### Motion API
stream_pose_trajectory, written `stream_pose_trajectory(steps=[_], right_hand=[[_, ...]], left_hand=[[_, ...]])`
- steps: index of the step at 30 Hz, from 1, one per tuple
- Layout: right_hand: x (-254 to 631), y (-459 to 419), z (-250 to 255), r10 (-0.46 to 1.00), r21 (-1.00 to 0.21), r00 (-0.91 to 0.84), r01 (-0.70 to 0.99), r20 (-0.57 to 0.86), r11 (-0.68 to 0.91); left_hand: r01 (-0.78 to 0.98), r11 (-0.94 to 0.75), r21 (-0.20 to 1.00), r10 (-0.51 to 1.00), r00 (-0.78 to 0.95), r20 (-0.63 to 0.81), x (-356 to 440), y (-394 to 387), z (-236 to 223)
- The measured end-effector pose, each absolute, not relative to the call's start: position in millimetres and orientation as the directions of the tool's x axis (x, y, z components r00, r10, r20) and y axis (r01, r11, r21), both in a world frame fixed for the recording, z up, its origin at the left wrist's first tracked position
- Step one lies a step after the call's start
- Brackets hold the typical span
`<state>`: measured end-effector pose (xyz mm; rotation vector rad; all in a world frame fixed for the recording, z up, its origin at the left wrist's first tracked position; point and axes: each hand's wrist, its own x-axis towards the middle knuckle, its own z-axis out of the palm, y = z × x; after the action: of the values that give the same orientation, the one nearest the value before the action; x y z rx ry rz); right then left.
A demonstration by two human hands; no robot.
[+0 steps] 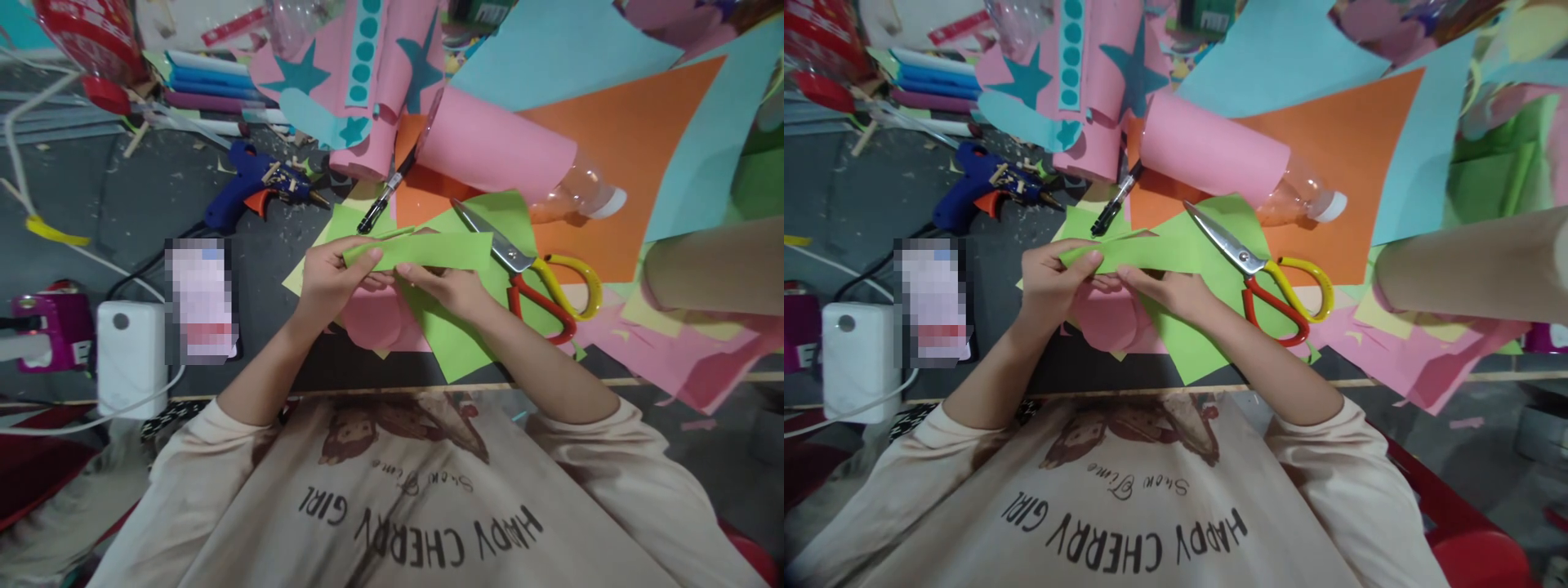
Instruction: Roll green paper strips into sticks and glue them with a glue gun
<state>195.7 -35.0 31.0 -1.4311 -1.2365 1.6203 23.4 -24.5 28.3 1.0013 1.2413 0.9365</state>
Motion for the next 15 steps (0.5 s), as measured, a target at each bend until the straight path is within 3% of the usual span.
stream_pose_trajectory(steps=[3, 6, 11, 15], right_hand=[[196.8, -31.5, 23.7, 0.93, -0.948, -0.2, 0.14, -0.309, -0.285], [194.6, -28.2, 17.3, 0.963, -0.974, -0.146, 0.028, -0.226, -0.224], [190.8, -26.4, 18.4, 0.953, -0.944, -0.173, -0.176, -0.251, -0.28], [190.3, -27.7, 22.1, 0.939, -0.933, -0.216, -0.186, -0.268, -0.309]], left_hand=[[0.009, 0.225, 0.974, 0.974, 0.032, -0.225, 20.3, -21.9, 24.3], [0.009, 0.228, 0.974, 0.973, 0.029, -0.228, 16.7, -19.8, 20.7], [-0.016, 0.245, 0.969, 0.968, 0.056, -0.243, 15.7, -20.4, 19.9], [-0.045, 0.238, 0.97, 0.969, 0.087, -0.233, 17.1, -22.1, 20.7]])
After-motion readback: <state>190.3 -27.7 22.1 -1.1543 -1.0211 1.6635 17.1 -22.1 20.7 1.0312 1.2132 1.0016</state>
